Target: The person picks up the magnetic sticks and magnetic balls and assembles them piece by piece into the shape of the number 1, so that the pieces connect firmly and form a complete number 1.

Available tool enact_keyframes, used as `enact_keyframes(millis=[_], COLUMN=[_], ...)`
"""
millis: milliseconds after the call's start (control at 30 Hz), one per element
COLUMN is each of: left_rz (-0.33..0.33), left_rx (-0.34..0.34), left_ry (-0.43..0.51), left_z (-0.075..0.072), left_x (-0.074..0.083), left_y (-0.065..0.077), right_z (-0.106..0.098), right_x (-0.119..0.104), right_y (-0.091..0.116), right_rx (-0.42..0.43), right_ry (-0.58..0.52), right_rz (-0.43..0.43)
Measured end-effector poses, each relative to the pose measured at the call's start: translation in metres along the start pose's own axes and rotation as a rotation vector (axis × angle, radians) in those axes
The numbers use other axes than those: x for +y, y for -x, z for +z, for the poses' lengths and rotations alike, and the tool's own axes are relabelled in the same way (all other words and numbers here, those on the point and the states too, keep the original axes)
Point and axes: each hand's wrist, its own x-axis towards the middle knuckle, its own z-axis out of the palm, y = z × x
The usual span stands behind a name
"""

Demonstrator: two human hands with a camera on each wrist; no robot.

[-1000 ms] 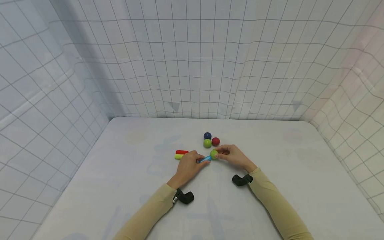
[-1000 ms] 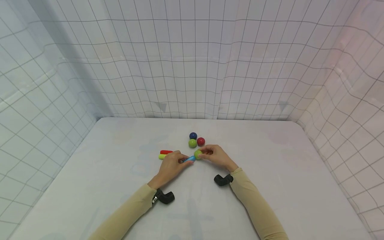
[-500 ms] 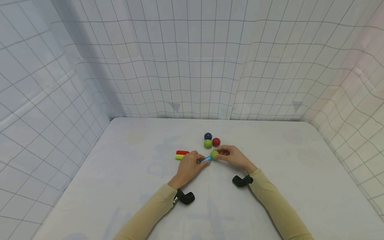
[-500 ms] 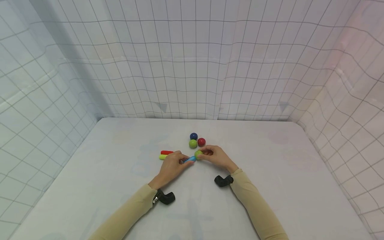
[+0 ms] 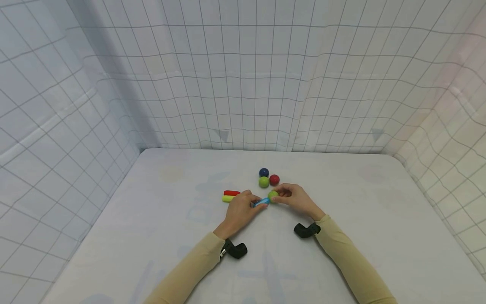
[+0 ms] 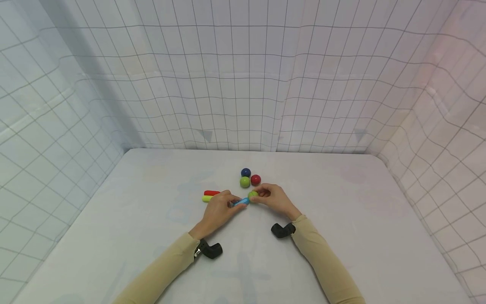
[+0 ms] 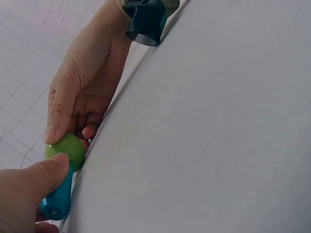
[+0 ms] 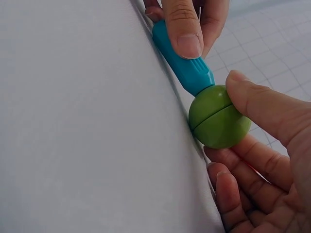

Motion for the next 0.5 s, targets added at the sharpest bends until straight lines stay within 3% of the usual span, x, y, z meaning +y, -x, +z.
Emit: enact_keyframes(millis=[500], left_rz=[-0.012], left_rx=[0.002], left_ry=[-0.011], left_z=[0.0011], left_x=[-0.0021], left_y=[-0.0009], right_z=[-0.0005], right_x=[-0.0003], right_y=[0.0009], right_rx=[0.009], right_ry=[-0.008], right_rz=[0.008])
